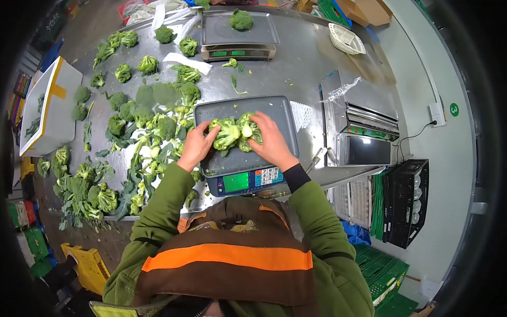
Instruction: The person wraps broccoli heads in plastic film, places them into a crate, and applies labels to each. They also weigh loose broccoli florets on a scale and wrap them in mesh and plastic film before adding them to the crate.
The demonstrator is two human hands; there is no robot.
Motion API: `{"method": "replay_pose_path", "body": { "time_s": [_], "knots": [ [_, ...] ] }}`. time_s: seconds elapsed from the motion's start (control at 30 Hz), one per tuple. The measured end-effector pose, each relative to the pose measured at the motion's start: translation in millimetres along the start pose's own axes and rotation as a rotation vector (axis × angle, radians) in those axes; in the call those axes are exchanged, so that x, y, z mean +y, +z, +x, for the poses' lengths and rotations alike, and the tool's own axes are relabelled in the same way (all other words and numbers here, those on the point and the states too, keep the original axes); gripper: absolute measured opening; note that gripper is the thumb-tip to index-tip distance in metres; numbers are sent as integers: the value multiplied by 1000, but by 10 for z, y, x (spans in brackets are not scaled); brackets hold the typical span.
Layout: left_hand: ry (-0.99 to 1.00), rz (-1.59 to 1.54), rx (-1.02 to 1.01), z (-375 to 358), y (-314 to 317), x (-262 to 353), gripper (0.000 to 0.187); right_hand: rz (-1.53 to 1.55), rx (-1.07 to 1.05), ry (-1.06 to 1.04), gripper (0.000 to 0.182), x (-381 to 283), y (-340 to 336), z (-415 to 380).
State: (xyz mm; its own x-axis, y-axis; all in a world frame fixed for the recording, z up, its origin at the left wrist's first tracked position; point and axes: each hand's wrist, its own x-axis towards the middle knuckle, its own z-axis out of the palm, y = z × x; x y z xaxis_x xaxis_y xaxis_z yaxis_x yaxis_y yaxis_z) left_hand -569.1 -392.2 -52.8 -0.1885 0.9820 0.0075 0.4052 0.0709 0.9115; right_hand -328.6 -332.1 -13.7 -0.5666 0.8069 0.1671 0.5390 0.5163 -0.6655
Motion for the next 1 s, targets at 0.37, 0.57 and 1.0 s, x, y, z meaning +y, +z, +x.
{"method": "replay_pose_path", "body": {
  "time_s": [0.37,0.57,1.0],
  "knots": [
    [-266,-203,-4,-216,-431,18,53,-38,97,31,54,-125,-524,-174],
    [-304,-352,210,-439,-631,-208,42,124,389,319,37,552,-768,-595],
    [-372,-434,543,-1046,-487,-190,42,350,362,532,49,1526,-753,-1086]
  ]
}}
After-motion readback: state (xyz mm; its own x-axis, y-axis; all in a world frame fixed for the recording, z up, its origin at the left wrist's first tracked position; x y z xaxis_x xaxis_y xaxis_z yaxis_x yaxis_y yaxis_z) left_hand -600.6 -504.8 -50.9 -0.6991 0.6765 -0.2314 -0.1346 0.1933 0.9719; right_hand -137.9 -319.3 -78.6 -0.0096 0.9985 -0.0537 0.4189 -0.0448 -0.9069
